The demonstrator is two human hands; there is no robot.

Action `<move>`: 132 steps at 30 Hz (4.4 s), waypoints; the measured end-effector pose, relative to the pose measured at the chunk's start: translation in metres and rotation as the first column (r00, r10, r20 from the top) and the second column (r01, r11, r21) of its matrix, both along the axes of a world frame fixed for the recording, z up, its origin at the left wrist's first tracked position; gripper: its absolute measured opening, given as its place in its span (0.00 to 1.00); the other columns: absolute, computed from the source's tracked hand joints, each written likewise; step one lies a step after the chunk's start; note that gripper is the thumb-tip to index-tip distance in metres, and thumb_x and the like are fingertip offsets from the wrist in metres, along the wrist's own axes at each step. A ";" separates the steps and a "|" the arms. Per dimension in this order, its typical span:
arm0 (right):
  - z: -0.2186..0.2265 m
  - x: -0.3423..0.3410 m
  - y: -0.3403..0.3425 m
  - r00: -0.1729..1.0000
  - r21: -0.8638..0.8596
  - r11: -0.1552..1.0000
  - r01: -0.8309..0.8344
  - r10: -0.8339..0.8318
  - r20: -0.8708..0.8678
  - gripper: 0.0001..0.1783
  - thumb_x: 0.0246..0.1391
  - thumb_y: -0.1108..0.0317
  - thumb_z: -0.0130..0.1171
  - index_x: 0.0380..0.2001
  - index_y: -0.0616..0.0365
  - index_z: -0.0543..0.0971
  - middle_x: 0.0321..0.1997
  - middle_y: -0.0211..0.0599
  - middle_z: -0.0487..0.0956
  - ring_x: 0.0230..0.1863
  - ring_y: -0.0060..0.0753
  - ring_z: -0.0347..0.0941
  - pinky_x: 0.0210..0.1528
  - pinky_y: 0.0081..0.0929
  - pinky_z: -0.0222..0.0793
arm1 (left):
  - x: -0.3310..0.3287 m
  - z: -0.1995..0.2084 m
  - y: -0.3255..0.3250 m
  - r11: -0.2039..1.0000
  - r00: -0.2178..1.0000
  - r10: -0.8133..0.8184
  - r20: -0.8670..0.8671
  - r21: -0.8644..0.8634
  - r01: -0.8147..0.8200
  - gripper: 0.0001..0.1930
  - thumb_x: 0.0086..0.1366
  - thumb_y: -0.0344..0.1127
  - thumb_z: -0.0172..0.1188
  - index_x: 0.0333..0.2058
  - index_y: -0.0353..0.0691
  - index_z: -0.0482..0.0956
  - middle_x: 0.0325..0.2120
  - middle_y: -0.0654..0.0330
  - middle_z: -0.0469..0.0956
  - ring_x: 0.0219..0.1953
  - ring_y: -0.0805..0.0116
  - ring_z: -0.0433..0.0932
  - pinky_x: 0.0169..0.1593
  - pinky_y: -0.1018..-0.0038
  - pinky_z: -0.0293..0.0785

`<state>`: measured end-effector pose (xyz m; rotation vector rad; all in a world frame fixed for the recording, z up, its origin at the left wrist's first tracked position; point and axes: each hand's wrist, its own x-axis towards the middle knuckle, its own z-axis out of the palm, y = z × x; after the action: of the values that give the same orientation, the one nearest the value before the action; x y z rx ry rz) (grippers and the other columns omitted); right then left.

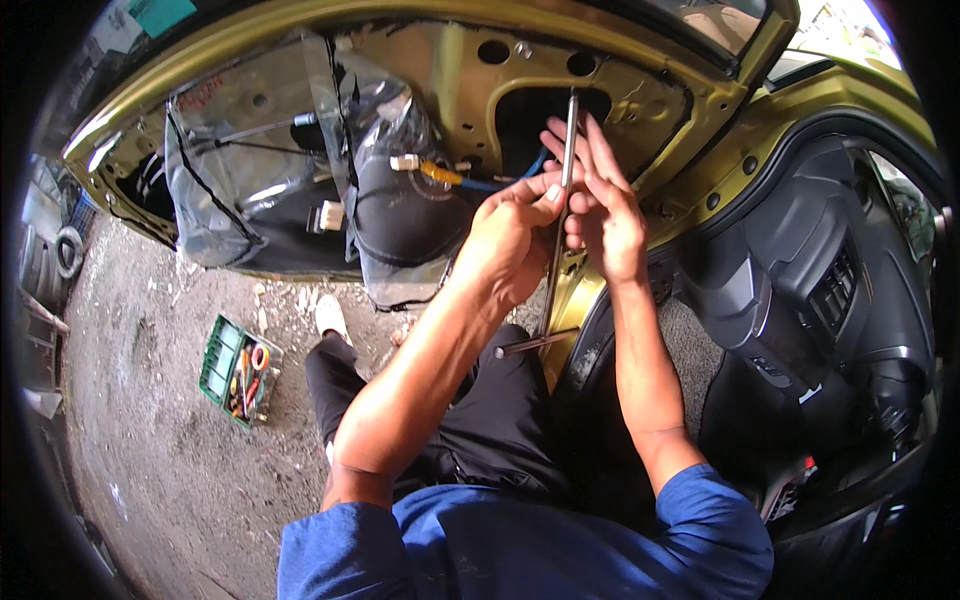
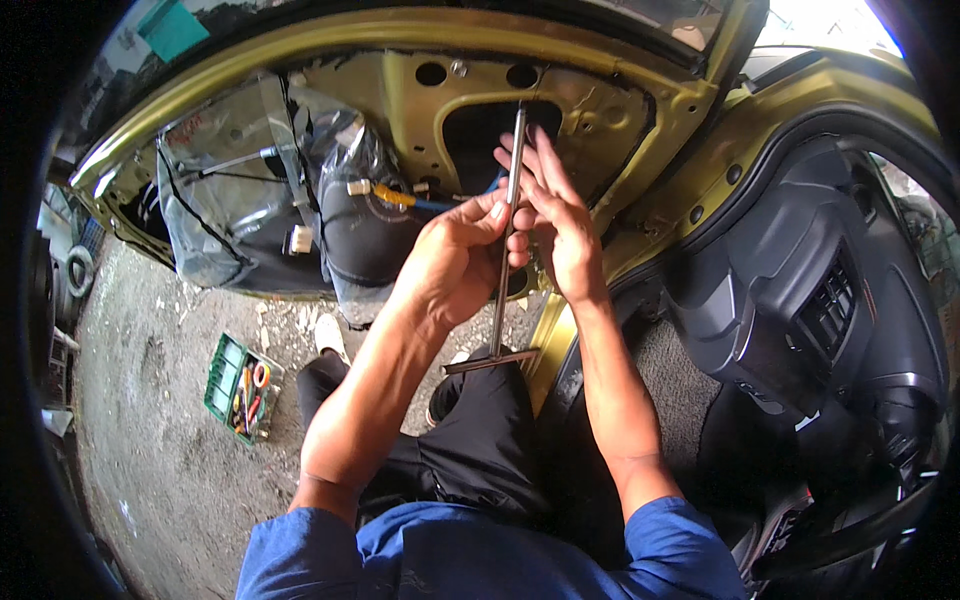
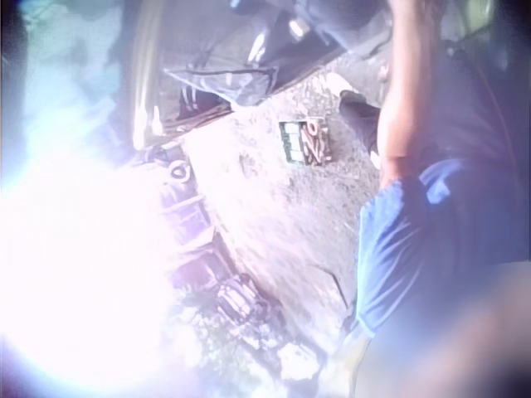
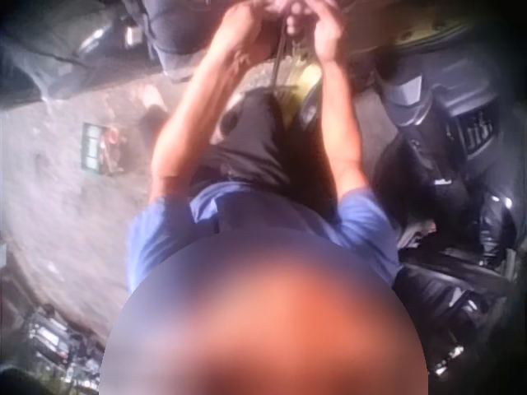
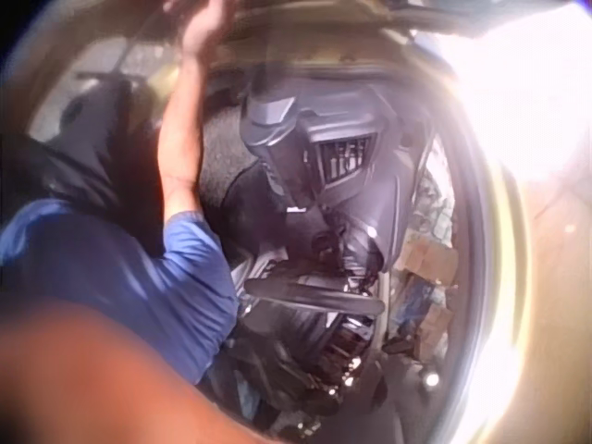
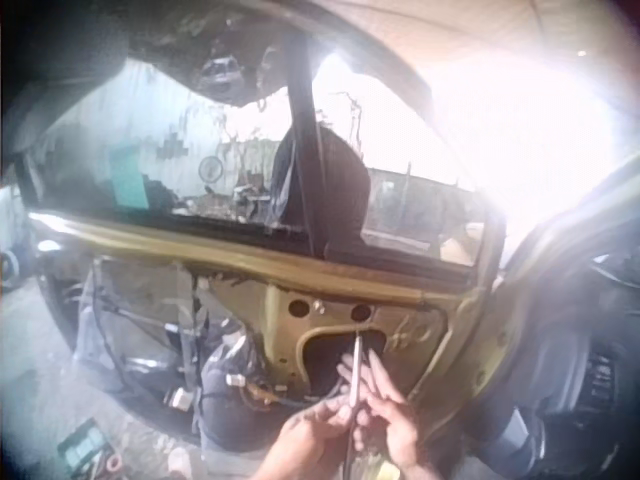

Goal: The person removes a car speaker from the driver's side door panel. They disconnect the speaker wiring, use a screwdriver and a socket wrench to remove fasteners, and then take out the speaker.

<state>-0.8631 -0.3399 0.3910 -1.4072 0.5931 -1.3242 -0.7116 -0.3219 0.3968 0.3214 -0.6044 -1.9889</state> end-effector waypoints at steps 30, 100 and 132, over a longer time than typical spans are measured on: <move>0.027 0.042 -0.054 0.958 0.085 0.996 0.039 -0.061 0.280 0.18 0.60 0.66 0.62 0.47 0.59 0.67 0.38 0.45 0.81 0.24 0.27 0.75 0.29 0.24 0.73 | -0.015 0.014 0.005 0.969 0.954 0.165 0.252 0.137 -0.204 0.07 0.76 0.39 0.51 0.40 0.44 0.73 0.28 0.69 0.74 0.25 0.78 0.65 0.28 0.77 0.60; -0.475 -0.191 0.238 0.017 0.246 -0.529 0.812 -0.400 -0.916 0.18 0.59 0.74 0.56 0.54 0.57 0.80 0.50 0.34 0.81 0.39 0.25 0.75 0.44 0.24 0.73 | -0.003 -0.097 0.055 0.770 0.160 0.615 0.772 -0.632 0.087 0.20 0.70 0.27 0.56 0.60 0.39 0.76 0.29 0.54 0.79 0.29 0.70 0.76 0.37 0.73 0.74; -0.090 -0.031 0.035 0.811 0.256 0.774 0.579 -0.579 -0.081 0.16 0.65 0.65 0.62 0.47 0.70 0.81 0.37 0.38 0.86 0.37 0.19 0.81 0.39 0.18 0.77 | -0.056 -0.125 0.057 0.852 0.449 0.520 0.727 -0.478 -0.213 0.22 0.68 0.20 0.54 0.60 0.36 0.77 0.37 0.59 0.82 0.34 0.77 0.75 0.41 0.77 0.73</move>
<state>-0.8941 -0.3048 0.3007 -1.0232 1.2337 -1.6444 -0.7675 -0.2646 0.2721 1.1557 -1.3276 -1.1473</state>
